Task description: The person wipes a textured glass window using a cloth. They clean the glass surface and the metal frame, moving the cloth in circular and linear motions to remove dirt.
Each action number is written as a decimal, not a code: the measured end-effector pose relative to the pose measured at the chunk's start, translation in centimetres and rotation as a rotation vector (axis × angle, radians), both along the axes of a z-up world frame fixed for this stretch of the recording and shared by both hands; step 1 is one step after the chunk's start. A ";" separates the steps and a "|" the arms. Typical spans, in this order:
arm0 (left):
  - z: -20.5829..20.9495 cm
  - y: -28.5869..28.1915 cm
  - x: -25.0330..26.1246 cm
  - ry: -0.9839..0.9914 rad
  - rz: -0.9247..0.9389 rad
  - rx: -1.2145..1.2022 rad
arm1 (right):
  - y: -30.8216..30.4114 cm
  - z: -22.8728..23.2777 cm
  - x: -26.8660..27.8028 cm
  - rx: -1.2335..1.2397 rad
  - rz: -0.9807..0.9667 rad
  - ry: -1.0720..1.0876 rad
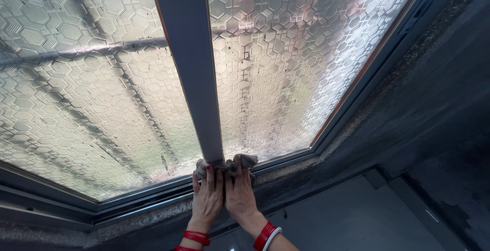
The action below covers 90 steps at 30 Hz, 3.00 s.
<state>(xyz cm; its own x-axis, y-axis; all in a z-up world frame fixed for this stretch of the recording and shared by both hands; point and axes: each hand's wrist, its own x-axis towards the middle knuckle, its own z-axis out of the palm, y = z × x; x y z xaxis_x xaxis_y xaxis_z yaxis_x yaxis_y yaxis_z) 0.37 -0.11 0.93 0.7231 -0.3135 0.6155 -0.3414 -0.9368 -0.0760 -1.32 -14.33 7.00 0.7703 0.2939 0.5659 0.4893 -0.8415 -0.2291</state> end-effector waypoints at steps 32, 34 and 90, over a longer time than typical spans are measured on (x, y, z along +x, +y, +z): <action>8.0 -1.3 1.1 -0.134 -0.085 -0.275 | -0.7 2.1 3.4 -0.043 -0.008 -0.241; 8.0 -1.2 1.0 -0.125 -0.078 -0.265 | -0.7 2.4 3.3 -0.034 0.000 -0.230; 22.1 -1.2 4.9 -0.442 0.100 0.032 | -1.4 17.0 6.6 0.072 0.015 -0.482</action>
